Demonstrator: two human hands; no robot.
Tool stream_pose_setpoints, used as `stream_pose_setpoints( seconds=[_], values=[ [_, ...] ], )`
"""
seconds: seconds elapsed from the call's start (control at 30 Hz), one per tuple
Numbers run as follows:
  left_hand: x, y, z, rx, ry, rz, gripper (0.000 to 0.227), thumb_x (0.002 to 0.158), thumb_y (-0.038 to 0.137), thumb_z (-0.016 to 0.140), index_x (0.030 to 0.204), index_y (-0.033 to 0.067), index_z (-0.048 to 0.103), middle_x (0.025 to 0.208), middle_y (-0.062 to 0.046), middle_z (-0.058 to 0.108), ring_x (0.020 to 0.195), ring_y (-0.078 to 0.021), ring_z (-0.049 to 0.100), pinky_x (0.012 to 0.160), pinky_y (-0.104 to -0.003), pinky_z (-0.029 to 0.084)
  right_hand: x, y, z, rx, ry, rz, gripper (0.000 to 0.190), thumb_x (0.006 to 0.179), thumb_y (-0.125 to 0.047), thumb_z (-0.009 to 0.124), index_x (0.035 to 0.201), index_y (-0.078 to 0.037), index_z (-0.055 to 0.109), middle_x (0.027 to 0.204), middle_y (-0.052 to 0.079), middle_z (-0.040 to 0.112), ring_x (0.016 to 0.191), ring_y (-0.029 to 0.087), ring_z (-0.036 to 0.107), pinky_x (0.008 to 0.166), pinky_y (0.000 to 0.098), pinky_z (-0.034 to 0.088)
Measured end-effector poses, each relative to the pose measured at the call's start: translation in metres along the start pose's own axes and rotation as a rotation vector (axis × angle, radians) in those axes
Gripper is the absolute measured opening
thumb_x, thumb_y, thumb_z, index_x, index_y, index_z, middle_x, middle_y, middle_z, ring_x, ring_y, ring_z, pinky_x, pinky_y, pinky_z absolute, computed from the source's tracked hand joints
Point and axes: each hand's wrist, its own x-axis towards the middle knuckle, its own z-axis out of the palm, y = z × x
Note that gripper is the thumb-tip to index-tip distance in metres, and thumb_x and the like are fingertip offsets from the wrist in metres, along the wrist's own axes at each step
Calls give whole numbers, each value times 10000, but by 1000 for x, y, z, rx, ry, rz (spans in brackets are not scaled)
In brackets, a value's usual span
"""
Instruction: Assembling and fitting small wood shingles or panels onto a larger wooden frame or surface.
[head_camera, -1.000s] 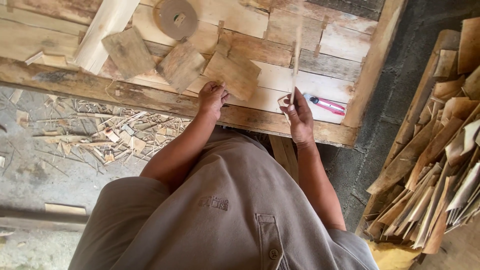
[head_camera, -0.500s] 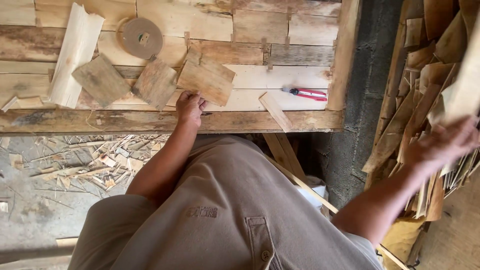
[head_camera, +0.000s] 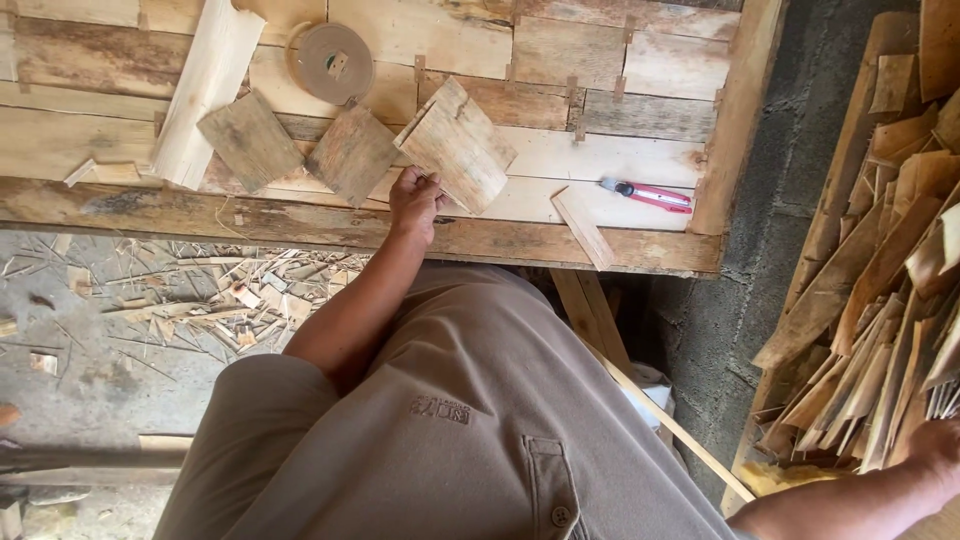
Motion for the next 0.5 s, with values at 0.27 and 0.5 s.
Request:
stream_pose_setpoints(
  seconds=[0.27, 0.5],
  values=[
    [8, -14, 0, -41, -96, 83, 53, 1002, 27, 654, 1045, 54, 642, 872, -12, 681, 709, -92, 604, 643, -271, 537, -14, -3, -3, 38, 33, -26, 544, 1157, -327, 281, 1428, 65, 545, 1318, 413, 557, 1153, 501, 584, 928, 565, 486],
    [8, -14, 0, -50, -99, 64, 123, 969, 14, 677, 1081, 46, 634, 915, -31, 695, 794, -125, 662, 717, -305, 590, -11, 1, 1, 1, 99, -181, 593, 1205, -370, 230, 1394, 102, 537, 1250, 427, 569, 1113, 506, 594, 867, 568, 516]
  ],
)
